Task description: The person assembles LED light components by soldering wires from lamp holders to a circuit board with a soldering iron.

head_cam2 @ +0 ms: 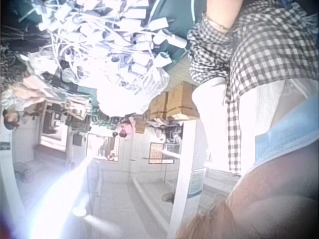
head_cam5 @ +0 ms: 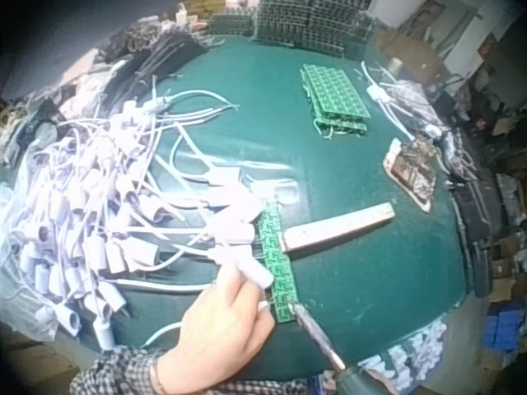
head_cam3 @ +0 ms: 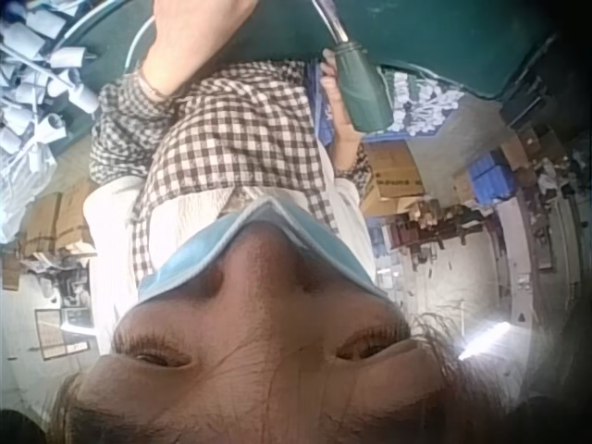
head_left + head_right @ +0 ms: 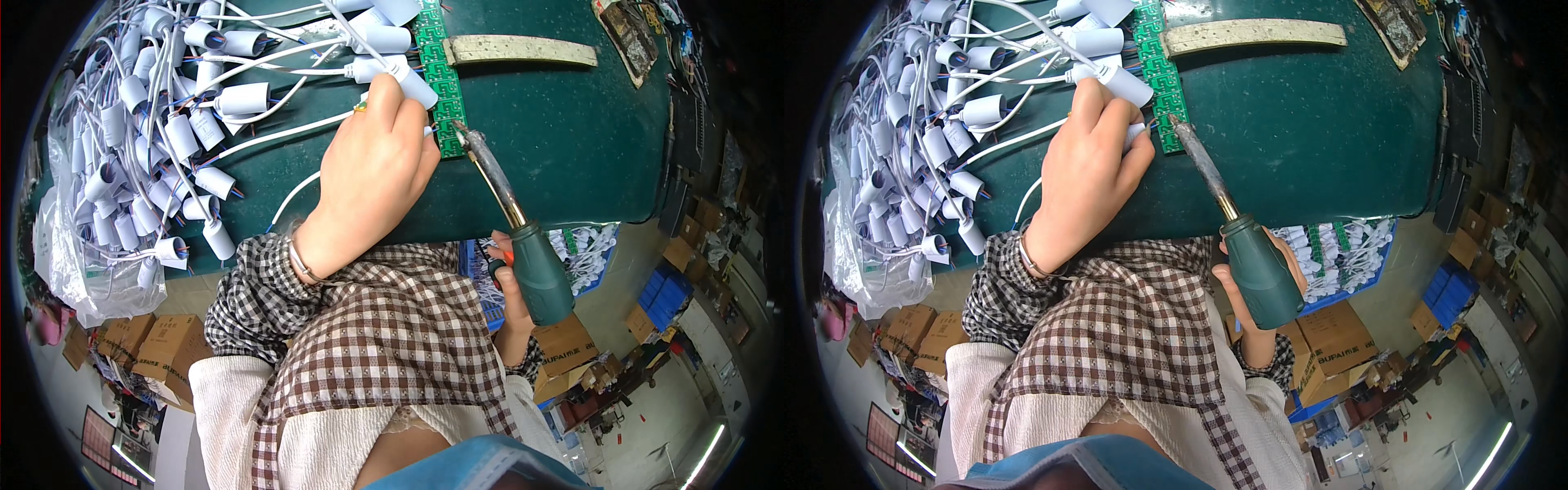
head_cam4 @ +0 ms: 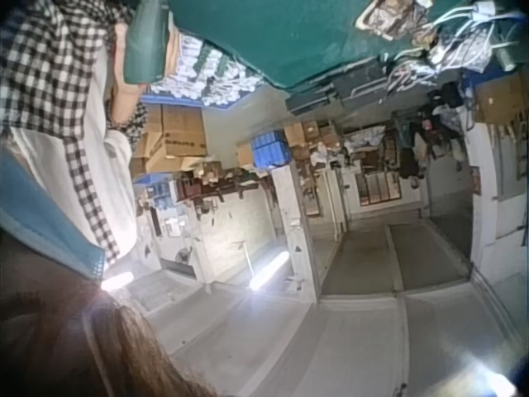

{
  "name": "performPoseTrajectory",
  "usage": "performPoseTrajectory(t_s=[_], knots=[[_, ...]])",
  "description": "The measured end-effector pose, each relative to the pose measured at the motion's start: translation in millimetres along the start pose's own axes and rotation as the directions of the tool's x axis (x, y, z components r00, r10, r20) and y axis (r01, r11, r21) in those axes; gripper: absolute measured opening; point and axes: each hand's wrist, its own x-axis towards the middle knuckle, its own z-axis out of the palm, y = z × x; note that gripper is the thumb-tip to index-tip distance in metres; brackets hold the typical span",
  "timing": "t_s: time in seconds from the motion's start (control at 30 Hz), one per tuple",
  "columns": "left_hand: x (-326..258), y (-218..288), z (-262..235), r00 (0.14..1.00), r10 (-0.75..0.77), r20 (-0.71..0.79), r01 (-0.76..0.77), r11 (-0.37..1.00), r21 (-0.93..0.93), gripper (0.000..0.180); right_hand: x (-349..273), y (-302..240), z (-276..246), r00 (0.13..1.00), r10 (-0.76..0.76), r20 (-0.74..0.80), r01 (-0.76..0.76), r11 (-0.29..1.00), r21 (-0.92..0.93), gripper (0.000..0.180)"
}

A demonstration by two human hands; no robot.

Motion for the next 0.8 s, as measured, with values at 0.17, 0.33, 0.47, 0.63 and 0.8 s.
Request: performPoseTrajectory(t_s=[0.17,0.33,0.47,0.63,0.8], knots=[[-12.3,2.5,12.4,0.997,-0.03,-0.071,0.03,1.0,-0.001,0.02,-3.4,5.1,-0.2,1.0,-0.014,0.026,0.014,1.0,0.007,0.056],[-11.7,5.0,14.4,0.995,-0.057,-0.086,0.054,0.998,-0.038,0.02,-0.3,-9.3,6.7,0.989,0.013,-0.148,-0.016,1.0,-0.019,0.041],[-16.0,4.2,14.8,0.991,-0.068,-0.112,0.064,0.997,-0.043,0.021,-1.8,-3.1,9.8,0.991,0.007,-0.13,-0.007,1.0,-0.001,0.042],[-9.4,-1.4,11.1,0.993,0.023,-0.119,-0.03,0.998,-0.061,0.022,1.5,-9.8,8.2,0.989,0.009,-0.145,-0.008,1.0,0.009,0.041],[-9.9,4.6,11.2,0.995,-0.008,-0.1,0.009,1.0,0.009,0.02,2.8,-9.8,11.6,0.99,-0.016,-0.143,0.024,0.998,0.051,0.037]])
